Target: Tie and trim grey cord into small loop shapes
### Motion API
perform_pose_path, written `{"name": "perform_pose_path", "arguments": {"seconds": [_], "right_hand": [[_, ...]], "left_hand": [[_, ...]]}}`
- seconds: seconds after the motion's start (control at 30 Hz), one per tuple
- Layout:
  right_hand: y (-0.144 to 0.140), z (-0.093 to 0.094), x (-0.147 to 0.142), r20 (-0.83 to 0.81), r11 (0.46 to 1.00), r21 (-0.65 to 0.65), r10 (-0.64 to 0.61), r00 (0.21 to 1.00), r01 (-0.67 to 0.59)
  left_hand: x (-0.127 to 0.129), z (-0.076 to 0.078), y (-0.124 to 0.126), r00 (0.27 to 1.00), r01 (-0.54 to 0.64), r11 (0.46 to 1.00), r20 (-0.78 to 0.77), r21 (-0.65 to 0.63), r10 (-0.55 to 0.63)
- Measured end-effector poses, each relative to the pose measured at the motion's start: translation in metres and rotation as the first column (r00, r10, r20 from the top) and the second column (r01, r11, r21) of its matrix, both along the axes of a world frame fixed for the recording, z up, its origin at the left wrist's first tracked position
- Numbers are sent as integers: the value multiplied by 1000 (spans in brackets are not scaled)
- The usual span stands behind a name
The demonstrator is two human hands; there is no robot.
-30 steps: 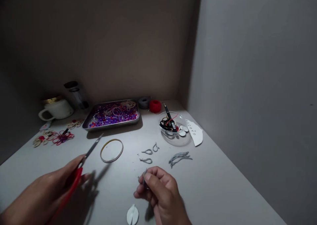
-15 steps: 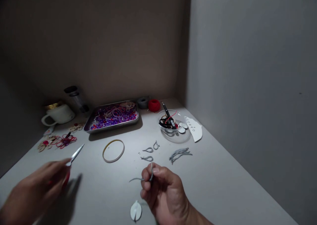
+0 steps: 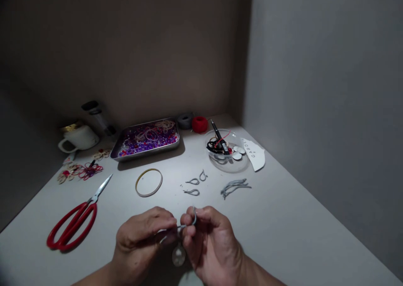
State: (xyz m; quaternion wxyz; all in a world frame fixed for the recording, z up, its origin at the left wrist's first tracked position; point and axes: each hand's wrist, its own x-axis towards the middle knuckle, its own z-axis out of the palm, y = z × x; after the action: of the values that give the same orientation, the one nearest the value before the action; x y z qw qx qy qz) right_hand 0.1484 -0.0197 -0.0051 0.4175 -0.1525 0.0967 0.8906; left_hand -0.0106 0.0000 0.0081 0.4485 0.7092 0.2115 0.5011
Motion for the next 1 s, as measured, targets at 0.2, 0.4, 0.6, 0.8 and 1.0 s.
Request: {"name": "perform_pose_path", "arguments": {"seconds": [0.2,0.4,0.6,0.8,1.0], "right_hand": [[-2,3,-9,173,999,-19,-44,984,48],[-6,3,-11,686,879,472,-322,652,-62],[-6,1,-8,804,765,564,-422,418,-312],[-2,3,-7,854,775,495,-351,383,-393],[-2,4,-6,849,805,464,-284,447,-370]], "left_hand": [[-2,2,-4,997,-12,999,-75,33,15],[0,12,-5,983,-144,921,-162,-361,90],[4,14,-1,991,-130,597,-111,-791,70],[1,10,2,999,-45,598,-51,-800,7],[0,8,6,997,-24,600,-64,-800,-45]]}}
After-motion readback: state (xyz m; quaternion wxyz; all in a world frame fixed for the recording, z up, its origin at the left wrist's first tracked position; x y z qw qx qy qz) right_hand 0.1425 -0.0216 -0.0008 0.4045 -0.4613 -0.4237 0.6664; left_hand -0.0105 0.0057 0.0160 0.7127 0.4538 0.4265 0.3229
